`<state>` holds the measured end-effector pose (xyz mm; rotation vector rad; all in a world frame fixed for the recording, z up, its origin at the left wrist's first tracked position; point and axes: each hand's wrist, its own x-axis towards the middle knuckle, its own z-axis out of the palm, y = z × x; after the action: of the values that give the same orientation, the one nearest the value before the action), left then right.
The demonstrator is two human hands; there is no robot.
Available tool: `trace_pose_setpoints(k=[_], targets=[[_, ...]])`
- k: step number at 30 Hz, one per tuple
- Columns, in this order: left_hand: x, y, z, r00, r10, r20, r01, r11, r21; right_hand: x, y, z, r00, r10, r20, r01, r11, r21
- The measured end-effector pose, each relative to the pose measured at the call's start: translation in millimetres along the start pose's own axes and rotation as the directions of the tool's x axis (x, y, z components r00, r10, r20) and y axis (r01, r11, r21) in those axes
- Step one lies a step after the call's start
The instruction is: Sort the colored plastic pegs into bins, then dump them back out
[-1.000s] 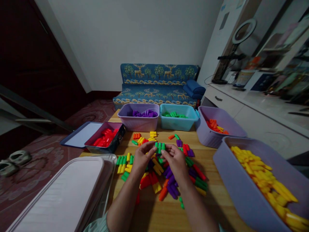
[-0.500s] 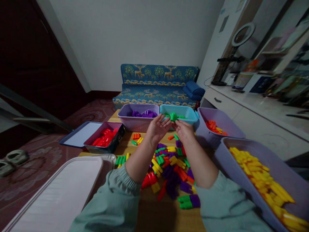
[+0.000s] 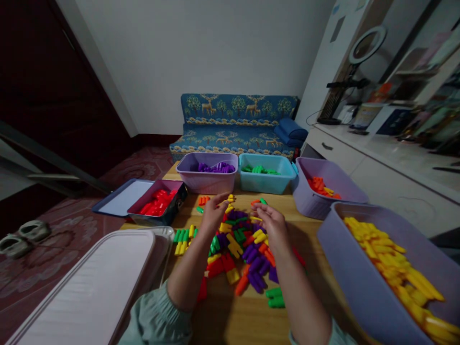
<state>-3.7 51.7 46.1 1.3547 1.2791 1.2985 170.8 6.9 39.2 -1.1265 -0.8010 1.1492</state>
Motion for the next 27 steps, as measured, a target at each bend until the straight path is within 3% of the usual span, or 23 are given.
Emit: trace_pose_setpoints(k=[2, 4, 6, 9, 18, 23, 27], targets=[[-4.8, -13.0, -21.4, 0.985, 0.147, -0.086, -0.099, 0.906, 0.411, -7.7, 8.2, -1.8, 1.0, -0.022, -0.015, 0.021, 0.999, -0.039], [-5.7, -23.5, -38.8, 0.975, 0.203, -0.095, -0.079, 0.706, 0.704, -11.0, 14.1, -2.6, 0.998, -0.051, -0.024, 0.049, 0.996, -0.08], [-5.3, -32.1, -49.9, 0.985, 0.165, -0.051, -0.045, 0.528, 0.848, -11.7, 18.4, -3.3, 0.997, -0.077, -0.017, 0.074, 0.989, -0.131], [-6.1, -41.9, -55.2, 0.996, 0.08, 0.03, -0.061, 0.407, 0.911, -10.9, 23.7, -5.2, 0.993, -0.122, -0.002, 0.119, 0.969, -0.216], [-9.1, -46.4, -52.9, 0.996, 0.073, -0.05, 0.012, 0.443, 0.896, -16.4, 32.2, 0.1, 0.966, -0.235, 0.109, 0.258, 0.836, -0.484], [-12.1, -27.3, -60.6, 0.991, 0.1, -0.09, 0.018, 0.559, 0.829, -23.2, 26.1, 6.8, 0.931, -0.319, 0.178, 0.36, 0.712, -0.603], [-19.1, -7.5, -68.0, 0.999, -0.007, 0.043, -0.03, 0.592, 0.805, -28.0, 17.6, 10.8, 0.922, -0.297, 0.25, 0.385, 0.622, -0.682]])
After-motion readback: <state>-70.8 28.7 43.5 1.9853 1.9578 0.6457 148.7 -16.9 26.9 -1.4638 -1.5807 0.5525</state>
